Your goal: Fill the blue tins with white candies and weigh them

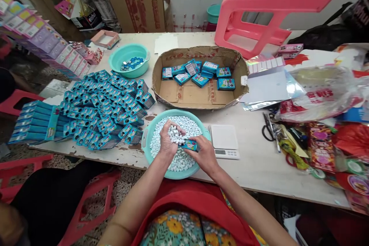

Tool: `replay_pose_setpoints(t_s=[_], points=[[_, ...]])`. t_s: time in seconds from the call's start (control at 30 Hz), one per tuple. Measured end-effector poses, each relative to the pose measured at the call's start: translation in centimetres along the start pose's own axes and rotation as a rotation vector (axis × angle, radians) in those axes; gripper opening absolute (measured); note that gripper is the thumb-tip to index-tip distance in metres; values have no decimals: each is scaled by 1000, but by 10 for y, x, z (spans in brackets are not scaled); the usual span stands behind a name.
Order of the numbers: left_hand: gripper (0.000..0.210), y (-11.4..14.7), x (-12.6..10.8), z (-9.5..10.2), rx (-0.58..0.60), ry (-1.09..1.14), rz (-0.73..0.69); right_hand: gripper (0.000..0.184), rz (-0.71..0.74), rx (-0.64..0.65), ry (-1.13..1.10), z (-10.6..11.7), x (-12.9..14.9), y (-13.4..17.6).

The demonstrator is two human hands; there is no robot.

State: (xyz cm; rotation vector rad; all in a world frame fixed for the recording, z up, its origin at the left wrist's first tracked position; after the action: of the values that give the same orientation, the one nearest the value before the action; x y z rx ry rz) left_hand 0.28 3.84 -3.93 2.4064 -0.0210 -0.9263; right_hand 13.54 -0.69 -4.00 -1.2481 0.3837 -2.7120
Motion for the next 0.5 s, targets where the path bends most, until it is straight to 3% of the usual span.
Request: replay_pose_setpoints(t_s=[0.5], points=[[22,1,-9,-10,-15,-135,-165,32,-5,21,-53,11,19,-17]])
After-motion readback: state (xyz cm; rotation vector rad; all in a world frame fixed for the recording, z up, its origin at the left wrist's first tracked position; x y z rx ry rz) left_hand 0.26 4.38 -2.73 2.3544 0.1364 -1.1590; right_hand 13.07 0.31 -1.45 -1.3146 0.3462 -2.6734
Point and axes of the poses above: each hand's wrist, its own y-axis away from the middle knuckle, its own z-axis out of the back of the hand, x = y × z, the point moved 4 cm from there along -y, towards the middle knuckle, and after that the axes turned 11 degrees about -x, right-handed, at the moved point
